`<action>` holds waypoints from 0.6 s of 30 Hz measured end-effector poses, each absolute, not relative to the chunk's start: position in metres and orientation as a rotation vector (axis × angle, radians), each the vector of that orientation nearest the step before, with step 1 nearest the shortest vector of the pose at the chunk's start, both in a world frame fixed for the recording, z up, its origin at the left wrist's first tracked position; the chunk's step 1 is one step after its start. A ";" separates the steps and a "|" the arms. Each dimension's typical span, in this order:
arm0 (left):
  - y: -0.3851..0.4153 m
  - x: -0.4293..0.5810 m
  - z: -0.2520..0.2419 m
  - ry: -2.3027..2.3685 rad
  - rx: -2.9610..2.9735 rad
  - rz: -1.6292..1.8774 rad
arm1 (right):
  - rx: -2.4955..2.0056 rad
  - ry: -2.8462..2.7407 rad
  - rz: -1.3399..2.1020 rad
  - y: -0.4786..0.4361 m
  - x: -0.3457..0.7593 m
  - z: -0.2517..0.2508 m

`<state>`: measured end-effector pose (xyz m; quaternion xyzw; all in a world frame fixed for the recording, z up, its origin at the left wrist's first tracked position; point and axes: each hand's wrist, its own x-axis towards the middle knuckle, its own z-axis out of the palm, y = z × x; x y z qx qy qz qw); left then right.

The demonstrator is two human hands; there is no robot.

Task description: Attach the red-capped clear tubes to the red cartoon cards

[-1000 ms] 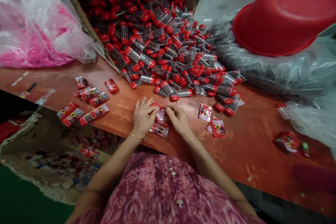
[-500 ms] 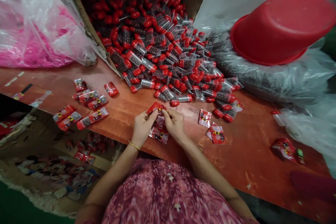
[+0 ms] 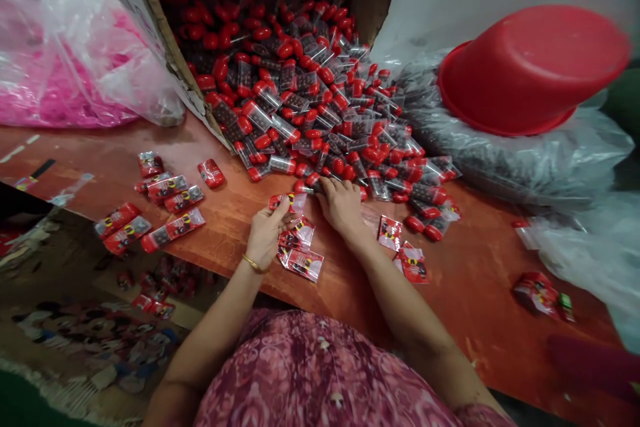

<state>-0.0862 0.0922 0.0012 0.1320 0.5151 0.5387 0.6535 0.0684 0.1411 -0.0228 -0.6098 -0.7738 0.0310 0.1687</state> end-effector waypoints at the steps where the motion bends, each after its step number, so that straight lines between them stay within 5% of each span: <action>1: 0.092 -0.086 0.002 1.161 0.294 1.202 | -1.704 -2.173 0.140 0.136 0.073 -0.022; 8: 0.084 -0.081 0.001 1.135 0.340 1.096 | -1.360 -1.508 1.011 0.071 0.097 -0.002; 18: 0.076 -0.069 0.004 1.184 0.403 1.100 | -1.336 -1.302 1.237 0.047 0.095 -0.003</action>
